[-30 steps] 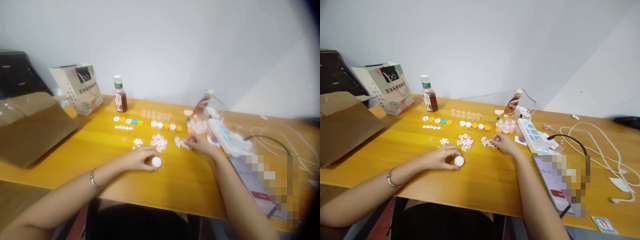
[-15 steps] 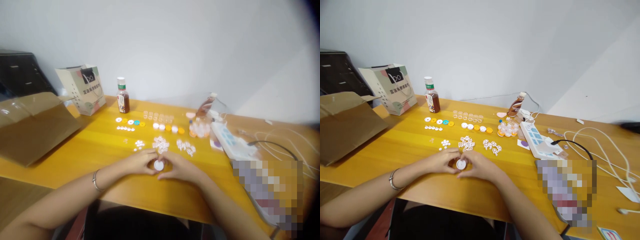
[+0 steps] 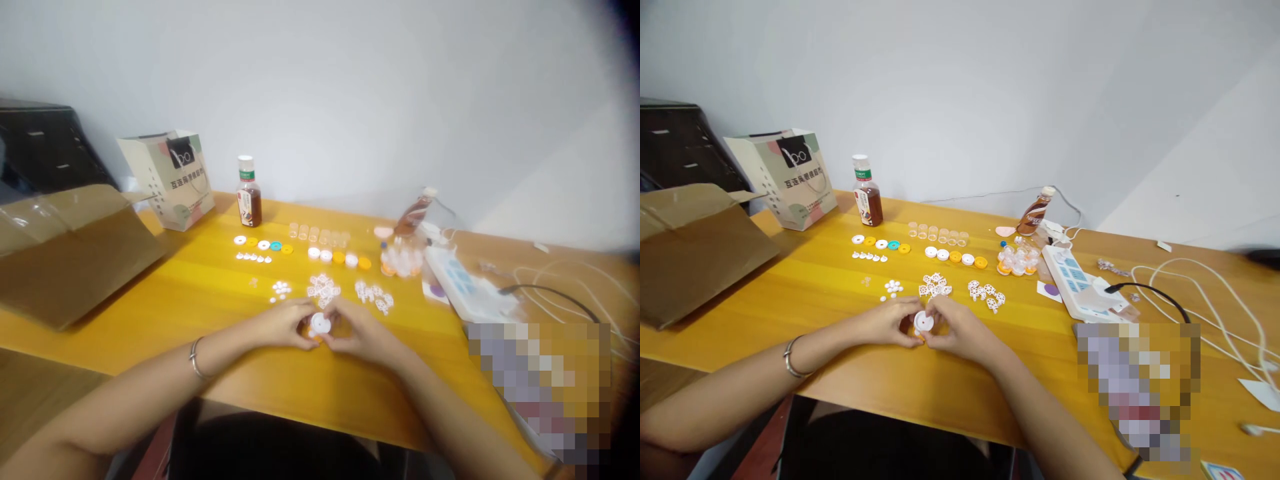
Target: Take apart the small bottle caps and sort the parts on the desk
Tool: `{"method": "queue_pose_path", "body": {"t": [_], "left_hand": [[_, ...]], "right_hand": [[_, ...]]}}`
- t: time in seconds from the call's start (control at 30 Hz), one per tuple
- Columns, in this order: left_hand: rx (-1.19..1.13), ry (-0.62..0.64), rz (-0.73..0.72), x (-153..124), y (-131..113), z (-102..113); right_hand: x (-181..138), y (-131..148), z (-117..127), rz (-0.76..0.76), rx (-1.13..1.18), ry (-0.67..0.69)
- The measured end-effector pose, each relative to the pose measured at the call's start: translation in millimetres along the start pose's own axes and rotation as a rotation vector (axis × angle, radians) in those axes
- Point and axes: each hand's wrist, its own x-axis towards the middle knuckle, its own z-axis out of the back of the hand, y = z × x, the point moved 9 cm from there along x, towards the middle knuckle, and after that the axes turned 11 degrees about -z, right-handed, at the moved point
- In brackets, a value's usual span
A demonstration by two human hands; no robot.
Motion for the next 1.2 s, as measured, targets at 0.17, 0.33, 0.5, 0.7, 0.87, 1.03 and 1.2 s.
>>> {"method": "queue_pose_path", "body": {"t": [0.17,0.33,0.5,0.7,0.87,1.03,1.2], "left_hand": [[0.012,-0.004,0.030,-1.8,5.2,-1.9],[0.017,-0.011,0.017,-0.8,3.5,-1.1],[0.027,-0.011,0.001,-2.0,4.1,-2.1],[0.021,-0.016,-0.011,-3.4,4.0,-2.0],[0.032,-0.009,-0.014,-3.1,2.1,-1.8],[0.030,-0.007,-0.004,-2.7,2.1,-0.9],[0.025,-0.004,-0.004,-2.5,1.9,-0.8]], "right_hand": [[16.5,-26.2,49.6,-0.091,0.064,-0.356],[64.0,-46.3,68.0,-0.163,-0.103,-0.428],[118.5,-60.6,68.1,-0.180,-0.222,-0.471],[144.5,-78.0,58.8,-0.184,-0.240,-0.441],[142.3,-81.8,56.6,-0.199,-0.237,-0.436],[142.3,-82.0,57.2,-0.198,-0.213,-0.439],[132.4,-73.6,61.7,-0.198,-0.147,-0.489]]}}
